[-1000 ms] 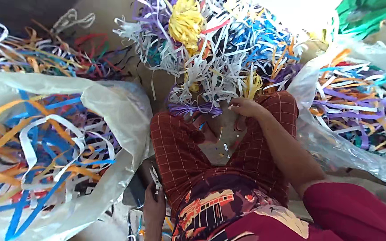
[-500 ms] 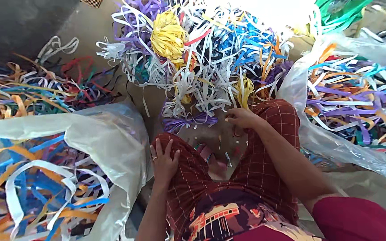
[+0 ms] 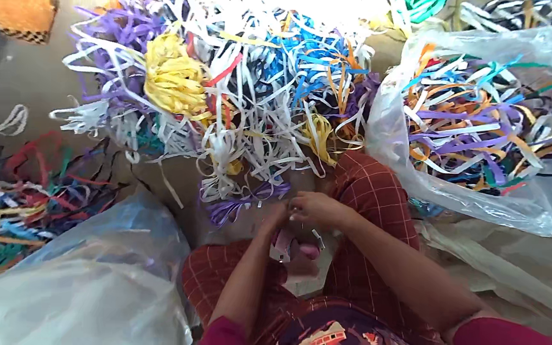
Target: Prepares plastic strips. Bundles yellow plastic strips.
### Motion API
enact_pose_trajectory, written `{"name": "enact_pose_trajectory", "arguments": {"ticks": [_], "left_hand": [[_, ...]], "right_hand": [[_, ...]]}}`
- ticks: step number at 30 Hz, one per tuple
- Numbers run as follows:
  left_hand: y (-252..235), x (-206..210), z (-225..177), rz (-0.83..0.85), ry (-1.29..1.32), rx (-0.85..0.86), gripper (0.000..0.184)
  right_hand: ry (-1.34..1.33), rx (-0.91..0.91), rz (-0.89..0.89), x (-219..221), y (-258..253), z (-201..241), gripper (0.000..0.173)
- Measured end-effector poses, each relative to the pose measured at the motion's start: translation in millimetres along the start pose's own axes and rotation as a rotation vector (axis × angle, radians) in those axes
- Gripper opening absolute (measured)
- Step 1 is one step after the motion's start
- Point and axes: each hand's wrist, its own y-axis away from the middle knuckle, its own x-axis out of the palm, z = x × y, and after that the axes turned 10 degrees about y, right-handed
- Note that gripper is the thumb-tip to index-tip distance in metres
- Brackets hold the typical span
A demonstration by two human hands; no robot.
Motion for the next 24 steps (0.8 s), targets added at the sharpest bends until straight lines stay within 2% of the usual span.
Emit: {"name": "enact_pose_trajectory", "arguments": {"ticks": [1, 3, 6, 8, 9, 10, 13, 16, 20, 24], "left_hand": [[3, 3, -37, 0.027, 0.055, 0.022, 0.035], [-12, -2, -113, 0.202, -0.065, -0.027, 0.039], [-72, 15, -155, 0.226, -0.26, 0.104, 0.036], [-139, 33, -139, 0.228, -0.456, 0.254, 0.038], [-183, 46, -108, 0.132, -0.494, 0.46, 0.036], [-218, 51, -91, 0.099, -0.525, 0.538, 0.035], [-268, 41, -75, 0.005, -0.654, 0.471, 0.05], [-271, 16, -61, -0.112, -0.662, 0.356, 0.058], [-254, -31, -49, -0.179, -0.755, 0.289, 0.037], [-196, -89, -72, -0.253, -0.781, 0.436, 0.025]], "right_hand": [[-0.019, -0.022, -0.006, -3, 2, 3, 0.036], [-0.075, -0.08, -0.066, -9, 7, 7, 0.034], [-0.262, -0.151, -0.316, -15, 13, 7, 0.03], [-0.4, -0.161, -0.453, -16, 17, 4, 0.028], [-0.459, -0.157, -0.489, -16, 19, 3, 0.027], [-0.511, -0.148, -0.516, -16, 20, 1, 0.027], [-0.559, -0.075, -0.586, -18, 21, -1, 0.024], [-0.607, -0.042, -0.617, -21, 23, -6, 0.023], [-0.631, -0.112, -0.546, -23, 24, -7, 0.025], [-0.502, -0.129, -0.405, -26, 21, 3, 0.027]]}}
